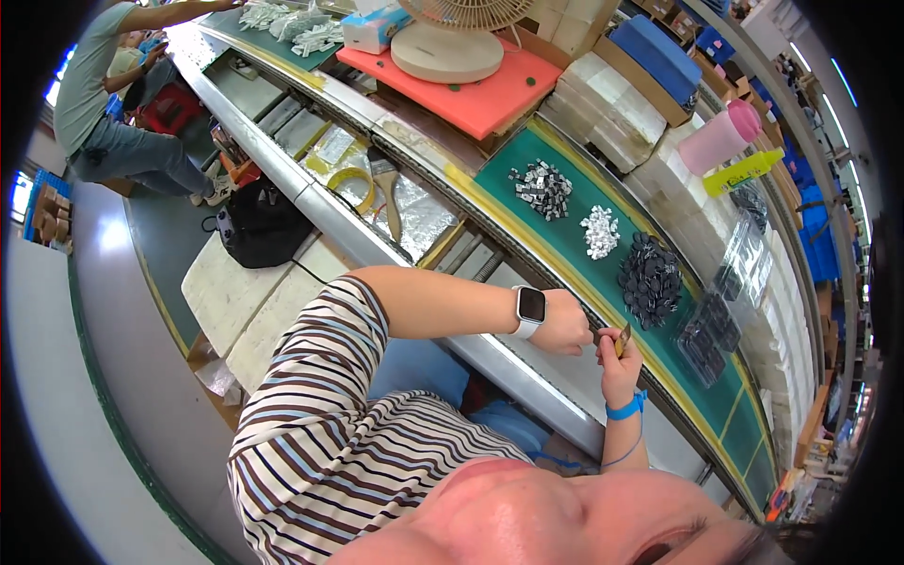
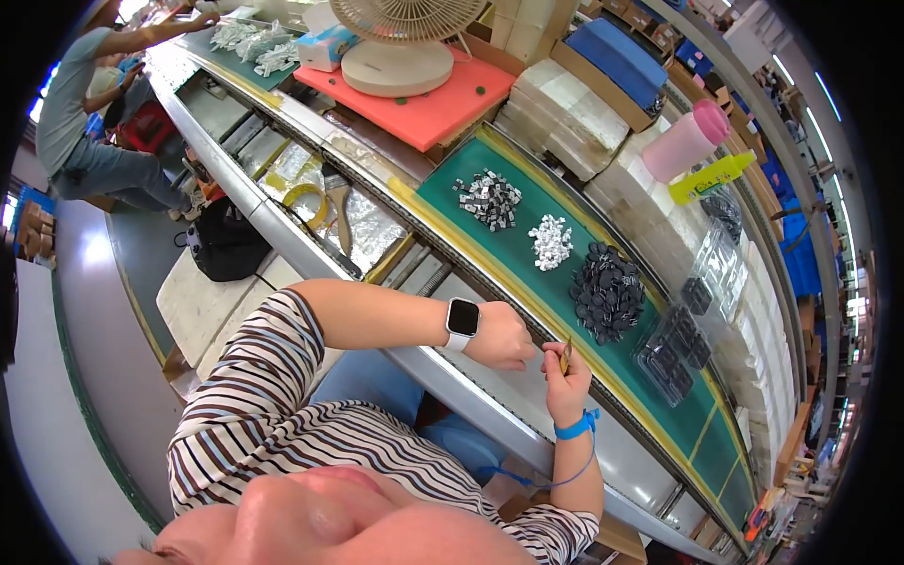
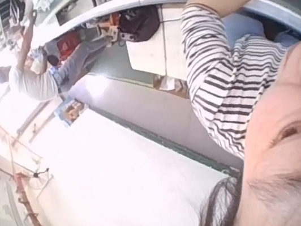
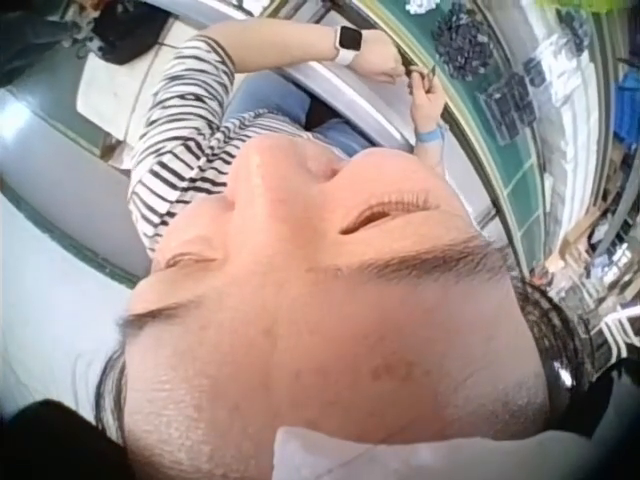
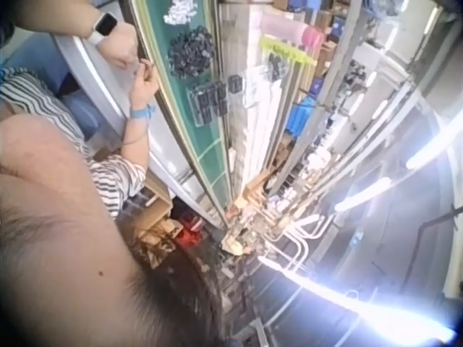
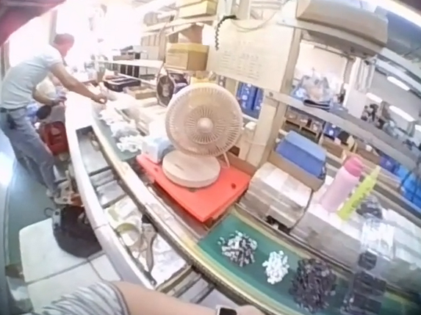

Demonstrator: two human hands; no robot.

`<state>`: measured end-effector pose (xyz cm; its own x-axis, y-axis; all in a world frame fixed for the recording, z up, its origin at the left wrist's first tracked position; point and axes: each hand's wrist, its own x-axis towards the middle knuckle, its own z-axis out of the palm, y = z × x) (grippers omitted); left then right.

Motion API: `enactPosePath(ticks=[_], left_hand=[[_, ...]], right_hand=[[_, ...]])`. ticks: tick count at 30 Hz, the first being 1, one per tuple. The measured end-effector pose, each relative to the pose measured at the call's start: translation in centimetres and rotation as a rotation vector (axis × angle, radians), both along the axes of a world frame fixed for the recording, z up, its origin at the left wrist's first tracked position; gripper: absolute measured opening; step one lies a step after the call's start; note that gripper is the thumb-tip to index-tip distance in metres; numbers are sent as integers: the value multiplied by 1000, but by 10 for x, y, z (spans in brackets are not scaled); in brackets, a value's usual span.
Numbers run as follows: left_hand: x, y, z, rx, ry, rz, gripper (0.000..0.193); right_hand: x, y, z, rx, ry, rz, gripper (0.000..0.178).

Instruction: Assemble and organize electronic components and small hardware items at a factory workstation.

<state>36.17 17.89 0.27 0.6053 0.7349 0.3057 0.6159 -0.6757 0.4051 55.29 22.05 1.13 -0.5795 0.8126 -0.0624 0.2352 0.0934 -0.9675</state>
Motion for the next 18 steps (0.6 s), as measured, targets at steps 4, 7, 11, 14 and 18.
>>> enactPosePath(ticks=[4, 7, 11, 14, 18], left_hand=[[1, -3, 3, 26, -2, 2, 23], [0, -3, 5, 15, 20, -14, 23], [1, -1, 1, 34, 30, -10, 23], [5, -2, 2, 14, 55, -14, 23], [8, 0, 2, 12, 73, -5, 23]], right_hand=[[-1, -1, 2, 0, -34, 8, 12], [0, 0, -2, 15, -32, 5, 12], [-3, 4, -1, 20, -34, 9, 12], [0, 9, -5, 27, -10, 19, 11], [-3, 12, -5, -2, 16, 8, 11]])
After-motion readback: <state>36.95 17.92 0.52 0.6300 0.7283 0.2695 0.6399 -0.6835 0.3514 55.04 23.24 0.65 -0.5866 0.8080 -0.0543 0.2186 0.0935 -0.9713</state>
